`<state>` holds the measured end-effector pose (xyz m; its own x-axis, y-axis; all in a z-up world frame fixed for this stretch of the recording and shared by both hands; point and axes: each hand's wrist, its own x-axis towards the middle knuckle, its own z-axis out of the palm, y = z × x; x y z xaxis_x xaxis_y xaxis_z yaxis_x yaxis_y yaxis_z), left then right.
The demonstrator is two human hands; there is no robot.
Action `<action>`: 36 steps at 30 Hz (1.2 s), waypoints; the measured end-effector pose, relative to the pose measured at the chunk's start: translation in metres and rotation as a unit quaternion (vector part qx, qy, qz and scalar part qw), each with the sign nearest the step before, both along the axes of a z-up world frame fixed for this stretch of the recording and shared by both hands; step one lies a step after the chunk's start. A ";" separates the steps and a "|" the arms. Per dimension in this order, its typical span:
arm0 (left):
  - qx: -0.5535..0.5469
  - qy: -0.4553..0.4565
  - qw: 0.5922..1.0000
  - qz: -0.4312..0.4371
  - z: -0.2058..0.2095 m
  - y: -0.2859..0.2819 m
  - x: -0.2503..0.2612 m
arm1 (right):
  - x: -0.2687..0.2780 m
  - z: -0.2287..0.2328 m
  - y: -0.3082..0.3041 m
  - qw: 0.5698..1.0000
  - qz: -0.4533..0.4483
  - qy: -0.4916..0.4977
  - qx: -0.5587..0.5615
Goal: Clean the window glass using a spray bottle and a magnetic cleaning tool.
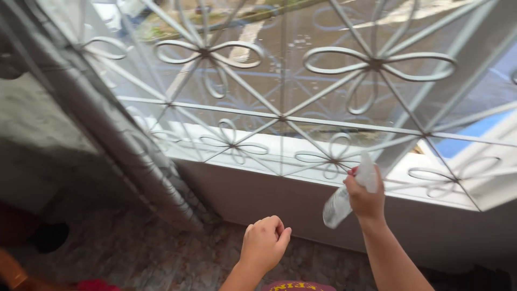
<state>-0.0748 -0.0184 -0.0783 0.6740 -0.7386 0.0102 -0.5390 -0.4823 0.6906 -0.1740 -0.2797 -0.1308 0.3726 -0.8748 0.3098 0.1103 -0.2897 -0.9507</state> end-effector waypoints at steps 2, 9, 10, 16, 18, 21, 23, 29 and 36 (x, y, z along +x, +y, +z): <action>-0.006 -0.005 1.000 -0.026 -0.005 -0.013 -0.008 | -0.011 0.002 0.008 0.996 0.015 0.085 -0.010; 0.000 0.007 0.994 -0.111 -0.010 -0.045 -0.033 | -0.020 0.000 0.045 0.983 0.048 0.127 -0.122; 0.001 0.008 0.993 -0.116 -0.009 -0.048 -0.035 | -0.023 0.014 0.042 0.983 0.043 0.128 -0.120; -0.052 -0.012 0.985 -0.162 -0.007 -0.056 -0.042 | -0.057 0.034 0.019 0.994 -0.019 0.011 -0.109; -0.025 0.037 0.988 -0.145 0.001 -0.061 -0.043 | -0.076 0.039 0.018 0.998 0.036 0.004 -0.047; -0.036 0.064 0.985 -0.154 0.002 -0.069 -0.045 | -0.096 0.043 0.028 0.997 0.057 0.005 0.053; -0.063 0.052 0.979 -0.185 -0.019 -0.076 -0.044 | -0.106 0.039 0.028 0.997 0.055 -0.012 0.045; -0.025 0.086 0.964 -0.252 -0.045 -0.122 -0.049 | -0.145 0.075 0.006 1.000 -0.003 0.021 -0.002; -0.027 0.069 0.949 -0.305 -0.041 -0.157 -0.065 | -0.173 0.084 -0.030 0.995 -0.069 -0.046 0.048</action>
<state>-0.1400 -0.1753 -0.1190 0.1185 -0.9929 0.0022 -0.6095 -0.0710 0.7896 -0.3471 -0.3101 -0.0466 0.2210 -0.9428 0.2496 0.1644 -0.2162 -0.9624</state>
